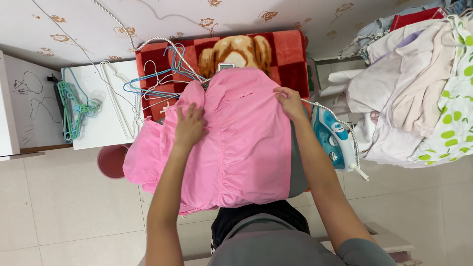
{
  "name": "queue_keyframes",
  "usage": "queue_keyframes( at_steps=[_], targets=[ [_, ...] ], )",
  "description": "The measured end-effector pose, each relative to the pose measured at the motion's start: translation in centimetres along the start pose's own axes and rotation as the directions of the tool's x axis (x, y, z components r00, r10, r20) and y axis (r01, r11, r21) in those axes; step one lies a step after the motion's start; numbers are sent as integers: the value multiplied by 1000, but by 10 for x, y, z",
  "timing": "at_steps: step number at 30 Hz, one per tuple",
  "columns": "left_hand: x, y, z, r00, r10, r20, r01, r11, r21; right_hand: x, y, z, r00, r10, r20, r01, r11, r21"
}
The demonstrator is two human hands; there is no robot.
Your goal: The person irons a pink garment on a gray ironing board. They repeatedly smooth the fabric with their hands, reposition the garment, and use a blue and white steam iron to press different sections. The garment is flipped and adjusted multiple times during the process.
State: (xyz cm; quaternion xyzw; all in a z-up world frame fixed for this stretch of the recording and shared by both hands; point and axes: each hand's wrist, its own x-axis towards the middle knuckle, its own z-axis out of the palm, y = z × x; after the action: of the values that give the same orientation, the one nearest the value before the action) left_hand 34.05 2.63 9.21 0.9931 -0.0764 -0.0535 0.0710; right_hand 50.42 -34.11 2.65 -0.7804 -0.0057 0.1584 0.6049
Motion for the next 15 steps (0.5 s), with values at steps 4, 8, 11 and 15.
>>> queue_keyframes(
  at_steps=[4,8,11,15],
  targets=[
    [-8,-14,5,993,-103,-62,106,993,56,5,-2,19,993,-49,-110,47,999,-15],
    [-9,-17,13,960,-256,-112,264,963,61,16,-12,32,980,-102,-171,72,983,-170],
    [-14,-15,24,925,-366,-103,367,930,-8,20,-17,41,978,-122,-169,57,937,-344],
    [-24,10,52,883,-359,-302,356,932,-66,21,-21,41,966,-210,-150,110,861,-497]
  ],
)
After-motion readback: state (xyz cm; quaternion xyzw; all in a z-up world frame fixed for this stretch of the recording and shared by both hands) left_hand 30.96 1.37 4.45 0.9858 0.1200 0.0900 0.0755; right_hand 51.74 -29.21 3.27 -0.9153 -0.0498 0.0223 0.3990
